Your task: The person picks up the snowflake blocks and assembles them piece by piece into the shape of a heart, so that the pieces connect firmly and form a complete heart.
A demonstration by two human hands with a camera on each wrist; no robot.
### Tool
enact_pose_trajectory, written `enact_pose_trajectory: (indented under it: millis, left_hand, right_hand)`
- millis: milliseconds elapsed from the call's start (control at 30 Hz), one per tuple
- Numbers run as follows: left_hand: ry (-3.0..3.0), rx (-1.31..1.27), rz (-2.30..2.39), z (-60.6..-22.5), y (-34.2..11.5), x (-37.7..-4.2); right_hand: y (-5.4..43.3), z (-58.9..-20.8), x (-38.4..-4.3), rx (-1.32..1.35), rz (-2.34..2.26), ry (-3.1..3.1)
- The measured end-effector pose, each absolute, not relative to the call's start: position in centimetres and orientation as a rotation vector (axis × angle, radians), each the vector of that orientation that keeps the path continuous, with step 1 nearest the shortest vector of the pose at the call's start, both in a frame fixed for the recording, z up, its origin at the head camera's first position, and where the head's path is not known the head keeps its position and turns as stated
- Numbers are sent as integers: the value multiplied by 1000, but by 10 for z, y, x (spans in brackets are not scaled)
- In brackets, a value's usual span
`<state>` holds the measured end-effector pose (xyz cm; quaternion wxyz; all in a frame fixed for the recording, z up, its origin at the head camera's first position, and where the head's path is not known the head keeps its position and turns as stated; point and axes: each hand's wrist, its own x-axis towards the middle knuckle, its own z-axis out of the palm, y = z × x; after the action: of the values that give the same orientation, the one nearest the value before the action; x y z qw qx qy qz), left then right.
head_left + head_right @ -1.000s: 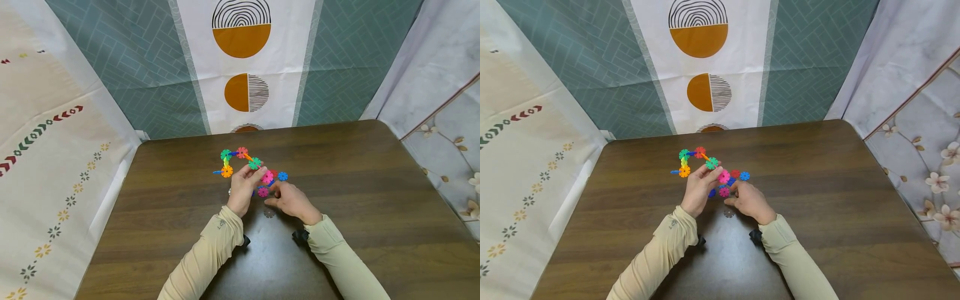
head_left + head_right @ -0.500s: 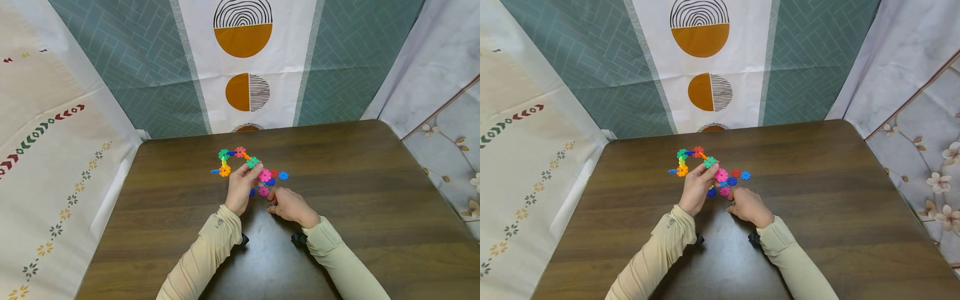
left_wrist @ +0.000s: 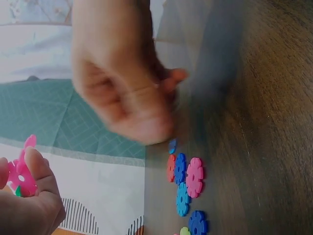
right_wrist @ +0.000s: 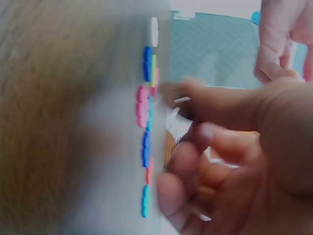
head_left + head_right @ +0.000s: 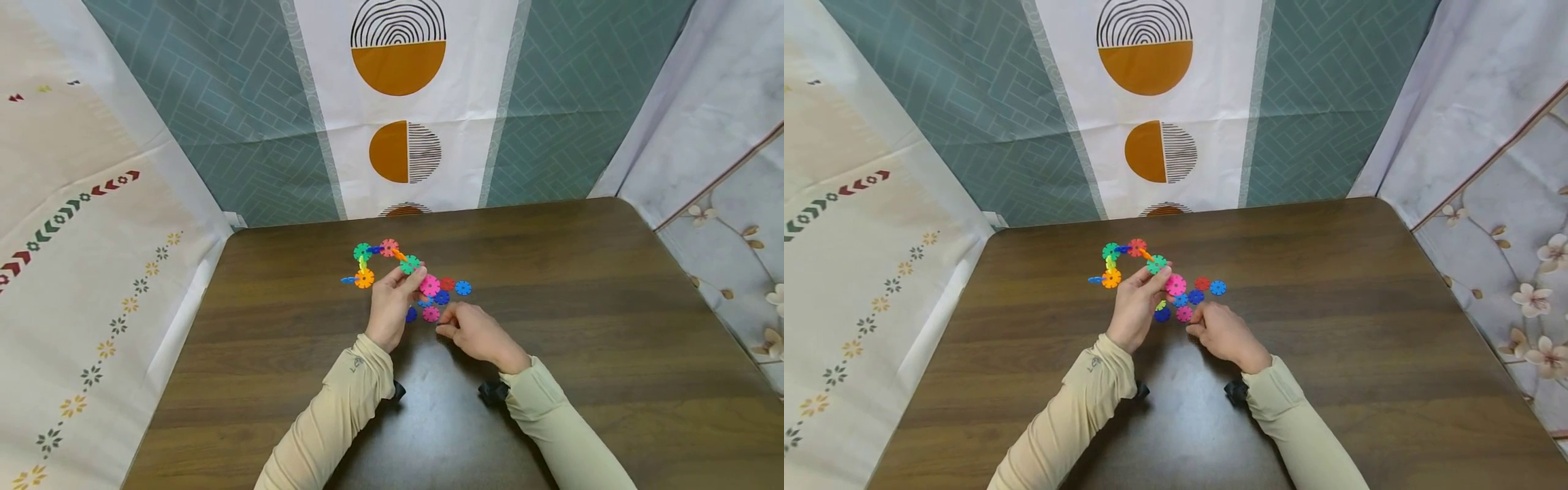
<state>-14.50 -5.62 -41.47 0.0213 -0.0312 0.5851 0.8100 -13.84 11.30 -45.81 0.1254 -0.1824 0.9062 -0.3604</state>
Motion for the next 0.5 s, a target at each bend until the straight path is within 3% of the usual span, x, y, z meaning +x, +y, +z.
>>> enact_pose_trajectory:
  millis: [233,500]
  left_hand:
    - [1856,-137,2504,-416,-58,-147]
    - [1855,-144,2509,-418,-58,-149]
  right_hand:
    - [117,-442,-133,-544,-1582,2691]
    - [116,-437,-129,-556,-1776,2711]
